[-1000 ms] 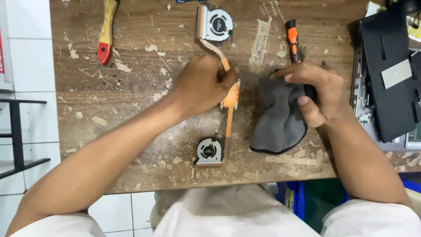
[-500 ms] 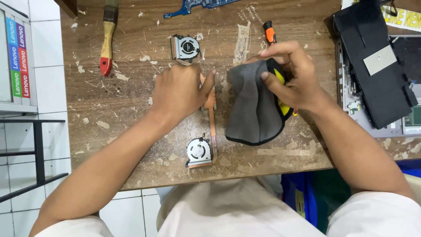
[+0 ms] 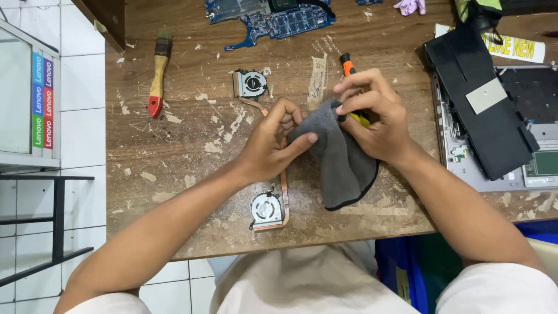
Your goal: The person uses a screwdriver to remove screws from a laptop fan assembly. After disassembly, they use a cloth to wipe and clean the fan and copper heat pipes on the workbench.
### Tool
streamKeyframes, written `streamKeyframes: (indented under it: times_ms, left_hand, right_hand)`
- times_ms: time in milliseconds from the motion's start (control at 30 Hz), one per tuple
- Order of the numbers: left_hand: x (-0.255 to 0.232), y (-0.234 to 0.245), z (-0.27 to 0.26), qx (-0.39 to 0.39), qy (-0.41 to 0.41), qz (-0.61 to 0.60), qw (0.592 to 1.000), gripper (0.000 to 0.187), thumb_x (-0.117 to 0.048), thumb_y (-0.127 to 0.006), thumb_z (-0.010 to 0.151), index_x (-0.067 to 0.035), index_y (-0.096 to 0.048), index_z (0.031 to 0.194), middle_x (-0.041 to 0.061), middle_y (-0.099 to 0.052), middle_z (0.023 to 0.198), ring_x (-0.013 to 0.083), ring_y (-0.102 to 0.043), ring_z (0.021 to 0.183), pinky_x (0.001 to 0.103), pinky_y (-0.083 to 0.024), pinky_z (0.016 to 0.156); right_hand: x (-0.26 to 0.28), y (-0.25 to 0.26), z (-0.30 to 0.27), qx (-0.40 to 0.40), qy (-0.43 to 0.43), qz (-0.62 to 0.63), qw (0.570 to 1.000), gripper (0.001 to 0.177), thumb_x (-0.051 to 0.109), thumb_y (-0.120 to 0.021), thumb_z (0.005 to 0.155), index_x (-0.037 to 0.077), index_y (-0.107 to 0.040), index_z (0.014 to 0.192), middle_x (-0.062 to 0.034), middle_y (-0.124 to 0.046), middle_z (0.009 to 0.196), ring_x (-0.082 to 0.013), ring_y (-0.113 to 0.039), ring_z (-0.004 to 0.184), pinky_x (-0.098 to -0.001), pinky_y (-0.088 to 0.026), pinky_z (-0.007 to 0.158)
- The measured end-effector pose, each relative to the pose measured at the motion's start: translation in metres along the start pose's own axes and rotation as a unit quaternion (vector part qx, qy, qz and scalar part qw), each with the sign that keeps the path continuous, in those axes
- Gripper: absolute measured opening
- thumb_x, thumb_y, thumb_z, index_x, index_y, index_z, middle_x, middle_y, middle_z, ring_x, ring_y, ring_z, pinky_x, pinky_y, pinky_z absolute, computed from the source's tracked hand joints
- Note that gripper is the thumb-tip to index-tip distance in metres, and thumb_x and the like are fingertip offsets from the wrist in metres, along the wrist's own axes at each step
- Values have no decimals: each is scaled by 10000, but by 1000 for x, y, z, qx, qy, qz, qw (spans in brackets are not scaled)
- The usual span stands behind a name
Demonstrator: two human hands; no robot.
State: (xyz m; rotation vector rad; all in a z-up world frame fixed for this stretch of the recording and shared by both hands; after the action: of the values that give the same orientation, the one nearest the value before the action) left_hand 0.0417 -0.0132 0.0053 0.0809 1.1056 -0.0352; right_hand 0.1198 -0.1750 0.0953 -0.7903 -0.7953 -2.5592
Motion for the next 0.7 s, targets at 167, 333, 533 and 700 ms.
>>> streamKeyframes:
  times_ms: [167, 333, 533, 700]
  left_hand:
    - [-16, -5, 6, -14, 45, -19, 999, 302, -94, -622, 1123, -4, -491, 1380, 199, -725, 1089, 310, -796, 1018, 448, -665, 812]
    - [-9, 3, 7, -38, 46, -16, 998, 312, -90, -620, 1122, 5, -514, 1400, 181, -722, 1102, 276, -795, 991, 422, -691, 805]
    - [1, 5, 1, -65, 33, -38, 997, 308, -106, -712, 1086, -34, -491, 1290, 124, -673, 1048, 205, -769, 946, 346, -663, 733]
    - [-31, 4, 8, -42, 8, -36, 998, 447, -197, -843, 1006, -51, -528, 1287, 126, -685, 1072, 231, -787, 926, 383, -697, 749]
  right_hand:
    - [2, 3, -2, -27, 0, -53, 998, 137, 42, -888, 1007, 26, -812, 1120, -198, -599, 1228, -317, -711, 1012, -422, -594, 915]
    - [-22, 26, -15, -61, -33, -46, 997, 296, 179, -780, 1112, -61, -697, 1265, -129, -484, 973, -232, -577, 781, -375, -500, 755]
    - [-28, 11, -21, 33, -112, -57, 992, 518, 518, -918, 888, 61, -684, 963, -19, -621, 598, -147, -564, 469, -258, -403, 503]
    - [1, -13, -4, 117, -202, -39, 972, 431, 209, -937, 872, 18, -687, 1167, -166, -744, 779, -252, -734, 656, -348, -579, 642]
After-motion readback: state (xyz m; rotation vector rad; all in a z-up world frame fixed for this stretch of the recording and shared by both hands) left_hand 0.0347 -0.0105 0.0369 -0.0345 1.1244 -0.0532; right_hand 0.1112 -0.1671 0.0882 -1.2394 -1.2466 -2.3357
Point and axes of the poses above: each hand's wrist, its own z-axis towards the middle knuckle, its own y-axis out of the back of the hand, x = y × z, the point moved 8 cm from there along z, towards the middle knuckle
